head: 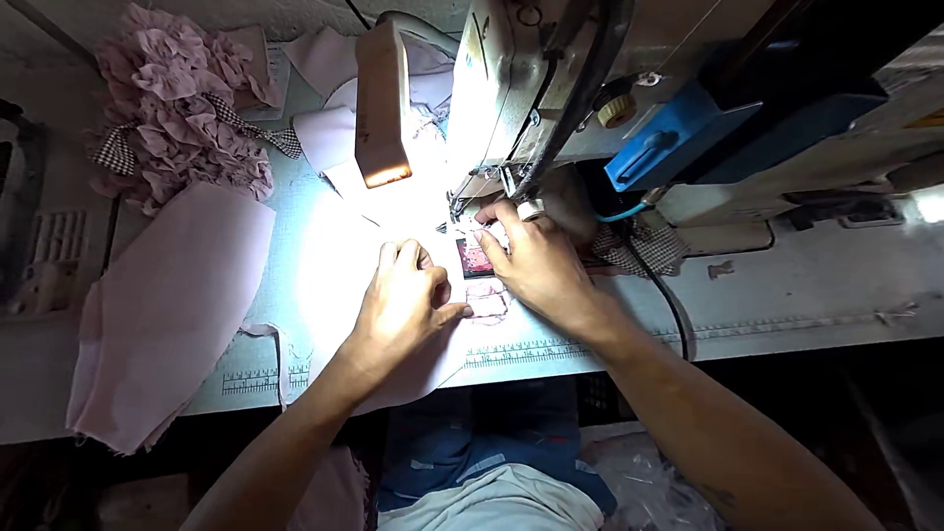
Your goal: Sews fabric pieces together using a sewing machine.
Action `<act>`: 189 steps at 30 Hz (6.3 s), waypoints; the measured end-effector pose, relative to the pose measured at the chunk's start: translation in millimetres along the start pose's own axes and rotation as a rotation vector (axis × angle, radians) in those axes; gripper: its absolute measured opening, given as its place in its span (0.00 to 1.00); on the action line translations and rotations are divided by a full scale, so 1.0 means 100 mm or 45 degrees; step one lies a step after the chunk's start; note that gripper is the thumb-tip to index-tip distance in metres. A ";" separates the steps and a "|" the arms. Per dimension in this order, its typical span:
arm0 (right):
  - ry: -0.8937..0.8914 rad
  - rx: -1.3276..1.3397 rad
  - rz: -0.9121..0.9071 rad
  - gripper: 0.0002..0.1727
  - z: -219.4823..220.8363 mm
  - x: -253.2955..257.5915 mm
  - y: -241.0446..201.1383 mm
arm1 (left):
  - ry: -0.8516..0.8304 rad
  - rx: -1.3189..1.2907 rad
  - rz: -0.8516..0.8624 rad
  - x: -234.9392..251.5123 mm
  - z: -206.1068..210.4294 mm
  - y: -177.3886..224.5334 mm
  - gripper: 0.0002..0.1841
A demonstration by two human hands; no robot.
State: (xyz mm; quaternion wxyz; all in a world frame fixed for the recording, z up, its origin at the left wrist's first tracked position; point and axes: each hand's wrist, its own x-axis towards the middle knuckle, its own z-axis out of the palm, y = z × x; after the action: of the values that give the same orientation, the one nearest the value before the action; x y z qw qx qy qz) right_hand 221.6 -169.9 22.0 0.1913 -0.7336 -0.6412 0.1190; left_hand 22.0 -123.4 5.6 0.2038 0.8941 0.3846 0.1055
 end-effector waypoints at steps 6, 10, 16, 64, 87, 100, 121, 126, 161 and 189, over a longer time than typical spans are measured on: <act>-0.012 0.020 -0.004 0.16 -0.01 0.00 -0.02 | -0.158 -0.244 -0.039 -0.02 -0.19 -0.11 0.10; -0.014 0.044 -0.027 0.16 -0.01 0.01 -0.01 | -0.235 -0.324 -0.046 -0.04 -0.28 -0.13 0.08; 0.143 -0.245 -0.070 0.22 0.01 -0.16 -0.11 | -0.156 -0.329 -0.028 -0.05 -0.23 -0.13 0.07; 0.074 -0.459 -0.235 0.17 0.13 -0.02 -0.01 | 0.192 0.187 0.352 0.22 0.06 -0.34 0.21; -0.056 0.138 0.057 0.16 0.03 0.09 -0.09 | 0.141 0.073 0.640 0.45 0.00 -0.63 0.24; -0.027 0.046 0.021 0.14 0.13 0.01 -0.19 | 0.157 0.064 0.562 0.42 0.03 -0.58 0.26; -0.138 -0.122 -0.170 0.16 -0.04 0.03 -0.03 | 0.163 0.144 0.533 0.41 0.05 -0.56 0.28; -0.080 0.144 -0.012 0.16 -0.05 0.03 -0.04 | 0.153 0.127 0.519 0.41 0.04 -0.56 0.29; -0.028 -0.235 -0.099 0.18 0.00 -0.24 -0.08 | 0.236 -0.083 0.228 0.49 0.11 -0.37 0.15; 0.011 -0.380 -0.419 0.16 0.12 -0.49 -0.21 | 0.197 -0.215 0.174 0.50 0.09 -0.41 0.14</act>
State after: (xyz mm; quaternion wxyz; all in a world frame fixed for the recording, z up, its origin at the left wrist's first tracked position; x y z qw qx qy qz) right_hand 190.5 -214.1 17.0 0.1003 -0.6397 -0.7620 -0.0134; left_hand 33.2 -63.7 -19.2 0.2406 0.8870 0.3272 0.2197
